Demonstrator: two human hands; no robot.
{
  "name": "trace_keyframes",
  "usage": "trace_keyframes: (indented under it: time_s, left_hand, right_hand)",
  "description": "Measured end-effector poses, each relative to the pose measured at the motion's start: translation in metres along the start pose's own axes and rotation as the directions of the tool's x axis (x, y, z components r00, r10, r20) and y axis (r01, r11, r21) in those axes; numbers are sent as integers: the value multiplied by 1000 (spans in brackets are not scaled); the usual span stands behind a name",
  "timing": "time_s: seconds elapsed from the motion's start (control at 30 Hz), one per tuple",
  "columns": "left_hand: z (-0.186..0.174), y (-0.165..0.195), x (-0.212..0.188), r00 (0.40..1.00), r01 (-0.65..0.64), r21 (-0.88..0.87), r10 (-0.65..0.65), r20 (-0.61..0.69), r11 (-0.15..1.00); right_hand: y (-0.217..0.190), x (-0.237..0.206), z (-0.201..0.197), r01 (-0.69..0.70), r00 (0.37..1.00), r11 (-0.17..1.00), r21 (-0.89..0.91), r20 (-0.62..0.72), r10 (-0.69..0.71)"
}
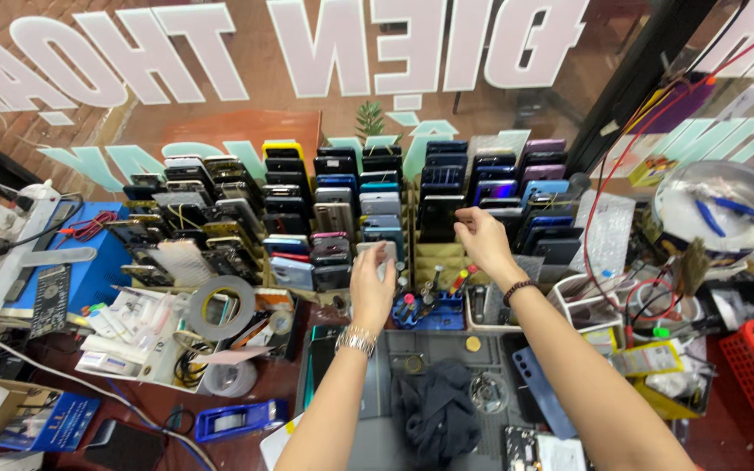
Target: The person wipes mobile phones one at a time with a gray cloth and places each cleaned phone upright into a display rack on the counter, repeating the cycle across many phones.
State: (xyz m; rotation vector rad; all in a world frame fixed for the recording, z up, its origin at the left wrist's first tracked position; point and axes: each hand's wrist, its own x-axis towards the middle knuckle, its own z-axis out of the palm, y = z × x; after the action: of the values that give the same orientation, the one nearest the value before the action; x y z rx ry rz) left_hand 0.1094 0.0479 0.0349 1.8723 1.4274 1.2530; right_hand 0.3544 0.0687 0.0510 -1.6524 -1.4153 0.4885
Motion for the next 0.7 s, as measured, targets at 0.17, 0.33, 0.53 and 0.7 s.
trace_keyframes:
  time_s: [0.17, 0.33, 0.53, 0.7]
  left_hand:
    - [39, 10, 53, 994, 57, -154, -40, 106, 986]
    - [61, -4, 69, 978, 126, -53, -115, 173, 991]
    - [60, -14, 68, 965, 163, -33, -153, 212, 986]
    - [48, -13, 72, 942, 210, -106, -172, 290, 972]
  right_hand:
    - [-4, 36, -11, 15, 997, 979, -202, 83, 2]
    - [-13, 38, 7, 69, 991, 991, -118, 126, -54]
    - [-25, 30, 16, 265, 940, 941, -210, 271, -205]
    - [-52, 37, -2, 267, 916, 953, -143, 344, -205]
